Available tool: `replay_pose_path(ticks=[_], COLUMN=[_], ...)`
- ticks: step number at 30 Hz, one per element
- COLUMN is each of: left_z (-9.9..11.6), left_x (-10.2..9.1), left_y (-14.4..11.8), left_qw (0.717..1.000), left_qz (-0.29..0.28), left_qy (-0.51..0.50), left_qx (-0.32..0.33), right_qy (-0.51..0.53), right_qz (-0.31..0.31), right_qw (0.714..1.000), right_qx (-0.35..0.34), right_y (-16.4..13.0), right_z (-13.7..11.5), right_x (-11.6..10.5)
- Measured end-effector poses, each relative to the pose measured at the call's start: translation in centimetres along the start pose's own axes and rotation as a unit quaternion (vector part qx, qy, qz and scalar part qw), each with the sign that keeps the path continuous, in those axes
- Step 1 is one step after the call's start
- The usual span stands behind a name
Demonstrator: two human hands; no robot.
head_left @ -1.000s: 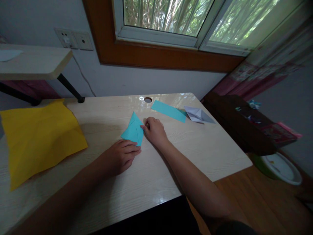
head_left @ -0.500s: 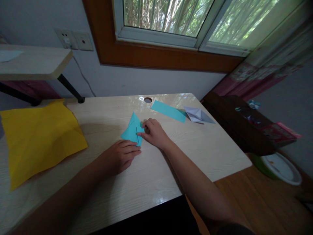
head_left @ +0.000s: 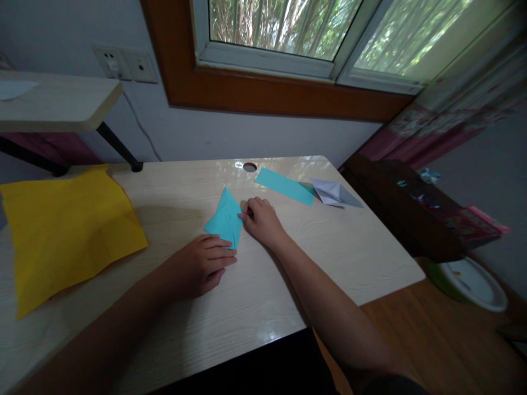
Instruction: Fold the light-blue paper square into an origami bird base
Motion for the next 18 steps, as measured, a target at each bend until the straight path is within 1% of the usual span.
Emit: replay_pose_path(ticks=[4,8,14,16,18], left_z=[-0.16,-0.39,-0.65,-0.72,-0.81], left_x=[-0.42,-0.74,-0.98,-0.76,-0.29], left_y=[-0.26,-0.46,-0.36,-0.21,-0.06], left_qw=[1.000,0.999,0.997,0.997,0.998], left_qz=[0.005,0.024,0.076,0.075,0.055], left_qy=[-0.023,-0.040,0.004,0.021,0.033], left_qx=[0.005,0.014,0.008,0.001,-0.001], right_qy=[0.001,0.000,-0.003,-0.002,0.000], right_qz=[-0.007,-0.012,-0.008,-0.010,-0.011], right_qw=[1.000,1.000,1.000,1.000,1.000], right_qx=[-0.003,0.001,-0.006,-0.008,-0.008], right_y=[-0.03,0.05,-0.07,-0.12,-0.15], right_z=[-0.09,0.01,-0.06,-0.09,-0.12], right_x=[-0.07,0.06,-0.02,-0.05,-0.05])
Point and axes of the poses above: each hand's wrist, its own y-axis towards the middle knuckle, its own x-axis out of the palm, z = x × y, the point moved 5 cm from there along y, towards the middle knuckle, and after that the axes turned 5 degrees about z, right-handed, at the moved point
